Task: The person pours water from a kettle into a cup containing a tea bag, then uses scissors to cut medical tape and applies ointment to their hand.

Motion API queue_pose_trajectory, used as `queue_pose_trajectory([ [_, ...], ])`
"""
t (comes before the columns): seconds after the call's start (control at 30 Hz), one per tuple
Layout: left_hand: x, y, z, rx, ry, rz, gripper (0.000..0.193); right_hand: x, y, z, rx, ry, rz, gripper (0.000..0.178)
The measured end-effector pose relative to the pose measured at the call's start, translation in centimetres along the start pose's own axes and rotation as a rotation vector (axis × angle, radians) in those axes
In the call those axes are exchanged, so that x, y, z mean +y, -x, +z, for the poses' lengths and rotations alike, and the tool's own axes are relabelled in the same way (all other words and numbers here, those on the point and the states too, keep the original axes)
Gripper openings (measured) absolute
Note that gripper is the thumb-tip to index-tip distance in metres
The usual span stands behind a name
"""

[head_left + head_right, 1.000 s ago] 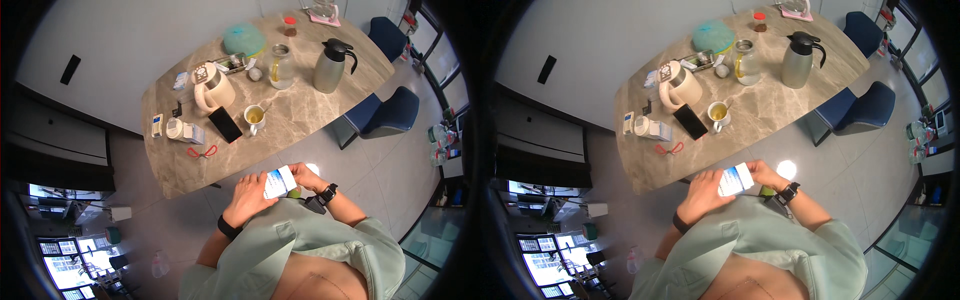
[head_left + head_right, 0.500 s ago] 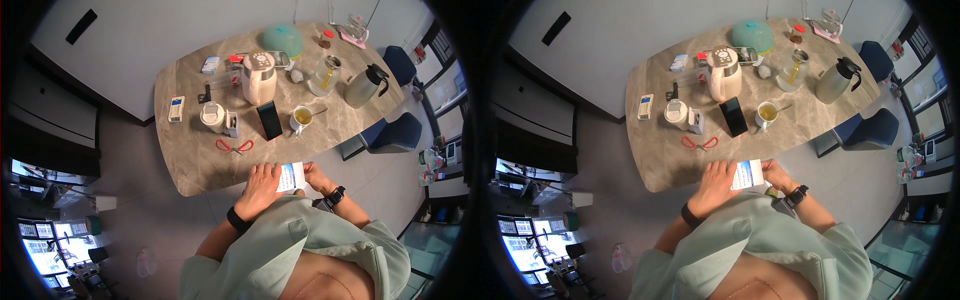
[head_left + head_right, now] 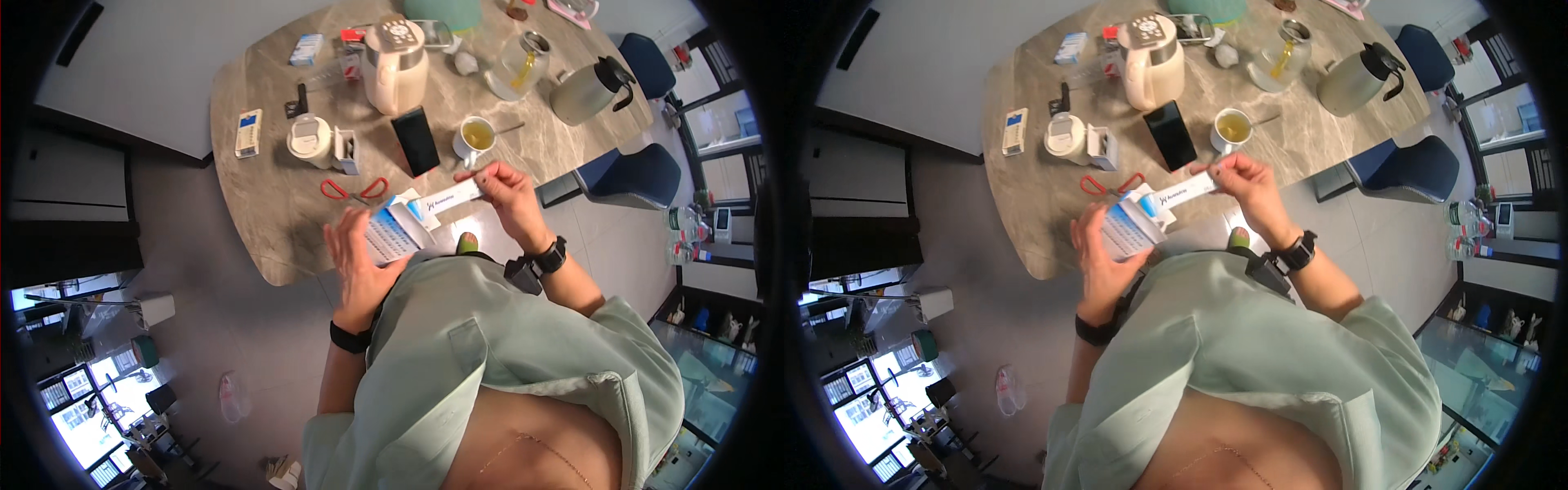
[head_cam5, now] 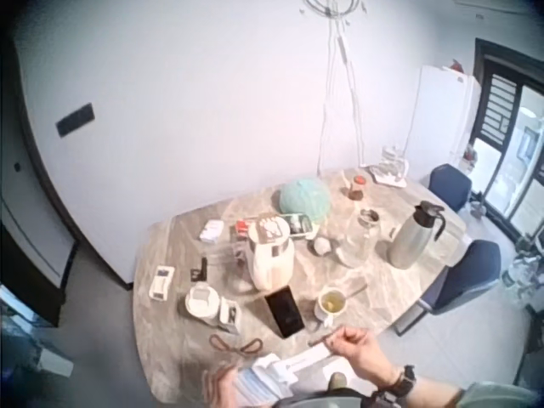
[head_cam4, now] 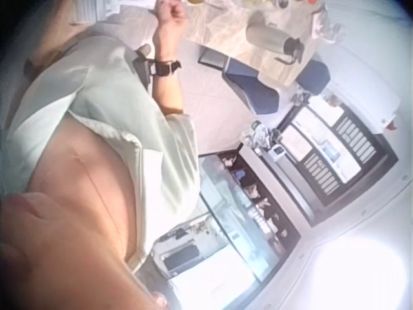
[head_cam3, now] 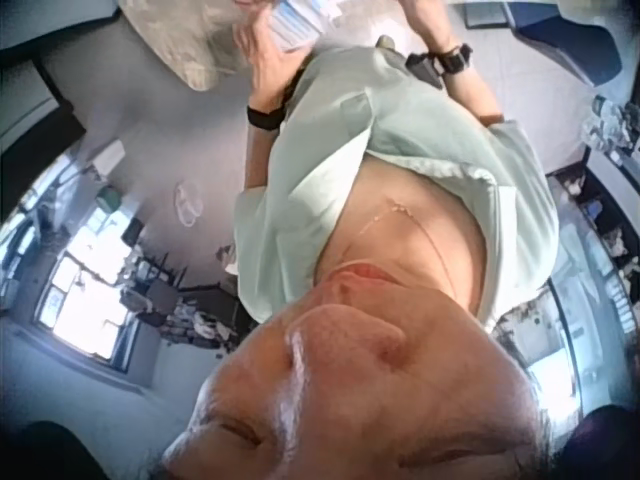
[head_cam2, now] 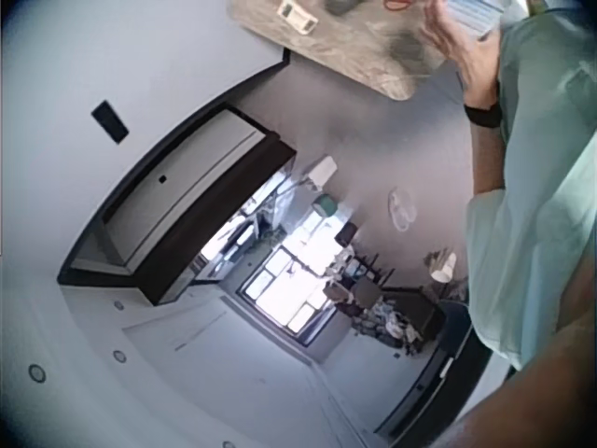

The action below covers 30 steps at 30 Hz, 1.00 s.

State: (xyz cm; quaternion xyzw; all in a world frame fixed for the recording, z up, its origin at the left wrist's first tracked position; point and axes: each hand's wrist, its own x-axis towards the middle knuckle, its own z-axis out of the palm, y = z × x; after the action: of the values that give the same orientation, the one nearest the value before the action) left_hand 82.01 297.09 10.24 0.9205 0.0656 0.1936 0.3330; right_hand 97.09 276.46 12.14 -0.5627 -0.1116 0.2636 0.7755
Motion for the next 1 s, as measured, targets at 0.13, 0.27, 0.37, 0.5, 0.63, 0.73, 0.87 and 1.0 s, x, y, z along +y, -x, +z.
queue_pose_trajectory([
  [0.13, 1.0, -0.1, 2.2, 0.192, 0.298, 0.054, 0.086, -2.1, -1.1, -3.3, -0.080, -0.196, -0.029, 0.007],
  [0.27, 2.0, 0.8, 4.2, 0.278, 0.582, 0.015, 0.087, -2.8, -1.1, -5.2, -0.087, -0.161, -0.077, 0.008],
  [0.37, 2.3, 1.1, 4.6, 0.287, 0.542, 0.054, 0.089, -3.2, -0.7, -6.0, -0.160, -0.123, -0.065, 0.009],
  [0.5, 2.9, 0.9, 4.8, 0.268, 0.476, 0.105, 0.086, -3.8, 0.9, -5.4, -0.171, 0.122, -0.083, 0.012],
  [0.63, 3.0, 1.2, 5.1, 0.242, 0.463, 0.058, 0.084, -4.8, 1.7, -3.5, -0.336, 0.246, -0.224, 0.028],
  [0.73, 3.0, 0.6, 5.0, 0.188, 0.323, 0.107, 0.082, -5.5, 2.3, -2.7, -0.420, 0.506, -0.439, 0.022],
  [0.87, 4.1, -0.9, 5.2, 0.190, 0.348, 0.094, 0.074, -6.2, 2.6, -1.6, -0.408, 0.680, -0.483, 0.017],
  [1.0, 4.8, -2.0, 3.8, 0.052, 0.048, 0.072, 0.072, -2.9, 1.0, -1.0, -0.297, 0.743, -0.458, 0.016],
])
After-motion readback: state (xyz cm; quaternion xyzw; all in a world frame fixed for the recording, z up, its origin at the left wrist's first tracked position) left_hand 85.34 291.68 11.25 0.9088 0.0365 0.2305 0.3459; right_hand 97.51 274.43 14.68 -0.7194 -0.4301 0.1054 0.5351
